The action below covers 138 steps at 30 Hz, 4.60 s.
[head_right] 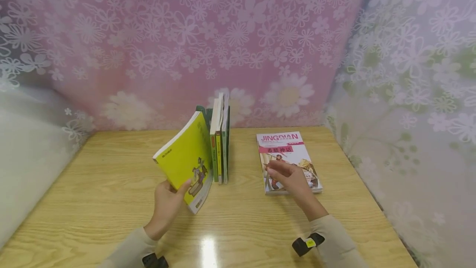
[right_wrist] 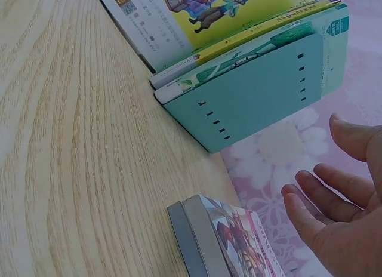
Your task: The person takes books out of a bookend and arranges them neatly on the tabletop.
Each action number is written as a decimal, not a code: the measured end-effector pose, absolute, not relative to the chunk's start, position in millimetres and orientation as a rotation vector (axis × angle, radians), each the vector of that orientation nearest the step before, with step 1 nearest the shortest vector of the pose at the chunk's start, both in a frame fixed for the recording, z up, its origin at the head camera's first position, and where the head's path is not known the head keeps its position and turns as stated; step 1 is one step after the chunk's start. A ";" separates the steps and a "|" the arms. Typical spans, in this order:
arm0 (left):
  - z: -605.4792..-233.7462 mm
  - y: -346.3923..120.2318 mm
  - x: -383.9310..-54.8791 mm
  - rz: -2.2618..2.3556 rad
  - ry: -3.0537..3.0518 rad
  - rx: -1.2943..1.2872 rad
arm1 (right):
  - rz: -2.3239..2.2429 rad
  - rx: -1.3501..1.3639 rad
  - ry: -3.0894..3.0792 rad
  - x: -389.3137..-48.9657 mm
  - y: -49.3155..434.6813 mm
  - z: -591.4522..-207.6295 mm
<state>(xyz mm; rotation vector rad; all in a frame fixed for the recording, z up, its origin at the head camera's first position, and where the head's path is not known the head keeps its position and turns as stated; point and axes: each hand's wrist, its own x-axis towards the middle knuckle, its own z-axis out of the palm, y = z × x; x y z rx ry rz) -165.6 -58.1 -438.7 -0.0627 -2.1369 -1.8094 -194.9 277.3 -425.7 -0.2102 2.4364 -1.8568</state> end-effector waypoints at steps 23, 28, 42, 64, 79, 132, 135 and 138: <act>-419.6 -100.5 -134.8 -2.026 -2.226 -0.021 | -1.881 -0.239 2.399 -188.8 267.6 -419.3; -416.5 -101.7 -132.3 -2.057 -2.236 -0.041 | -1.897 -0.234 2.354 -187.9 263.0 -416.8; -414.9 -95.8 -129.1 -2.140 -2.280 -0.120 | -1.900 -0.285 2.296 -183.8 255.6 -417.7; -416.5 -84.9 -142.5 -2.146 -2.460 -0.611 | -1.781 -0.639 2.043 -172.9 246.0 -421.4; -405.1 -63.1 -156.5 -1.983 -2.526 -0.844 | -1.712 -0.741 2.041 -167.1 251.3 -426.5; -405.0 -40.4 -176.7 -2.199 -2.366 -0.705 | -1.970 -0.822 2.262 -173.0 325.1 -418.9; -405.4 -43.5 -178.0 -2.193 -2.307 -0.633 | -2.034 -0.831 2.181 -176.8 332.7 -416.7; -406.7 -44.8 -179.2 -2.154 -2.239 -0.584 | -2.086 -0.804 2.118 -182.5 340.7 -415.7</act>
